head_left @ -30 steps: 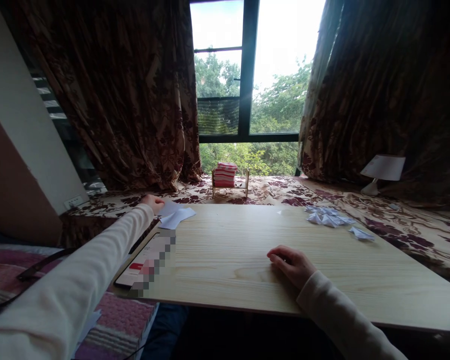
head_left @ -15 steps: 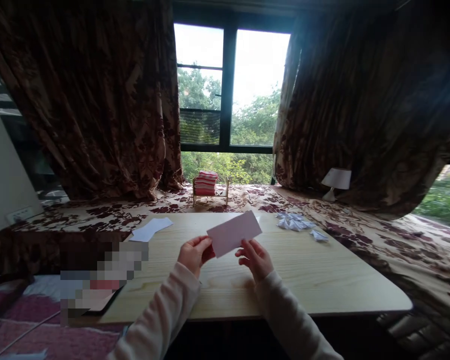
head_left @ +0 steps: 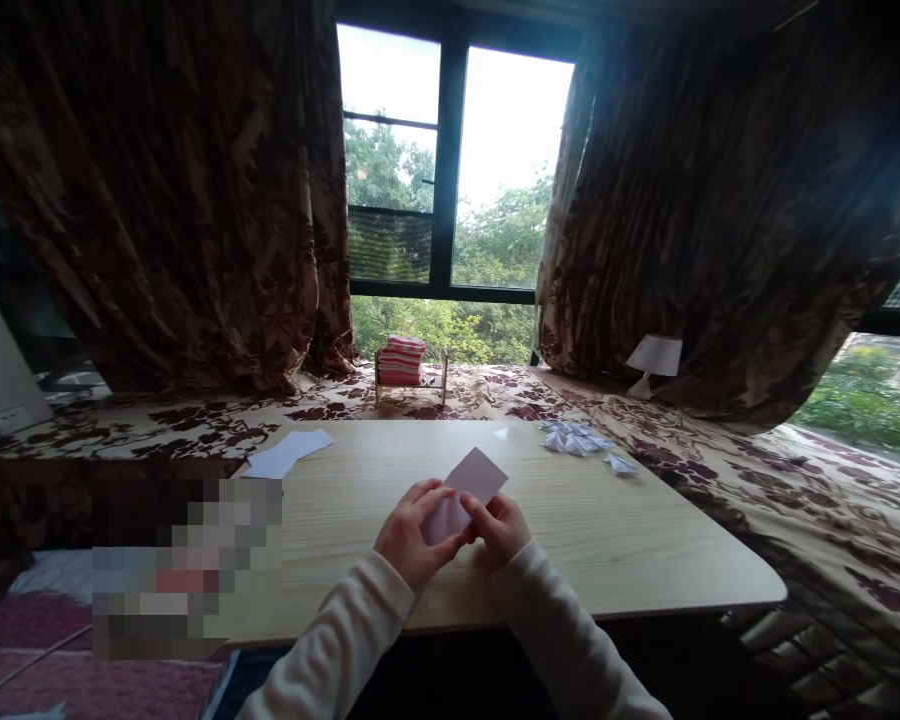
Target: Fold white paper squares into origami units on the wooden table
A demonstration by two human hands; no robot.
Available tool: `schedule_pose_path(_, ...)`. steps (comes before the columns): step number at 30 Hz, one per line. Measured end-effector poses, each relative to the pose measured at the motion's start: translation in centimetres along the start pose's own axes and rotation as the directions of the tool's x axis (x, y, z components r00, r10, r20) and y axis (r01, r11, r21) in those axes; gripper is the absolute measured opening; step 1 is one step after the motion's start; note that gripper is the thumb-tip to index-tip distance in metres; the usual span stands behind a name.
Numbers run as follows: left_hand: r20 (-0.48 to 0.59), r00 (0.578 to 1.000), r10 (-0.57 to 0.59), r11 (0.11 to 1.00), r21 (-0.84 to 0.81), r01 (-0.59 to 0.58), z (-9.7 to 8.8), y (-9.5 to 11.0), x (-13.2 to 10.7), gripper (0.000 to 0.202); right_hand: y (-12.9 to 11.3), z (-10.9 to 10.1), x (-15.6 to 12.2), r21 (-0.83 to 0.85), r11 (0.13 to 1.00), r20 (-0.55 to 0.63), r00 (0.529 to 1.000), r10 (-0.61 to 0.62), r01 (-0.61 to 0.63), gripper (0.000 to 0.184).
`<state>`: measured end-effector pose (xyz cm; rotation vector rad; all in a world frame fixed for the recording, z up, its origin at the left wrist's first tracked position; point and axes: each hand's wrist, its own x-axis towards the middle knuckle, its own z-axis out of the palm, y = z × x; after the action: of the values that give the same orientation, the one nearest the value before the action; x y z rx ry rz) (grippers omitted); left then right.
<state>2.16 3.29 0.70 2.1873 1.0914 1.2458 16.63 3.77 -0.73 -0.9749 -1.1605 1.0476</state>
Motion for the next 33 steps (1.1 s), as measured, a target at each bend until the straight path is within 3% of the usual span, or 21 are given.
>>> schedule_pose_path(4,0.056,0.989,-0.136,0.944,-0.296,0.146,0.03,-0.54,-0.25,0.041,-0.87,0.23,-0.60,0.085,0.996,0.139,0.990,-0.025,0.014,0.038)
schedule_pose_path(8,0.164,0.961,-0.223,0.817,-0.505,0.276,0.09,-0.75,-0.69,0.048,-0.88,0.41,-0.87,0.066,0.996,0.118,0.991,-0.066,0.059,0.043)
schedule_pose_path(15,0.189,0.949,-0.251,0.774,-0.549,0.314,0.07,0.00,-0.83,0.047,-0.50,0.36,-0.81,0.001,0.996,0.069,0.994,-0.087,0.087,0.032)
schedule_pose_path(33,0.212,0.929,-0.304,0.717,-0.591,0.370,0.06,0.23,-0.71,0.052,-0.51,0.60,-0.87,-0.071,0.995,-0.017,0.997,-0.074,0.072,0.029)
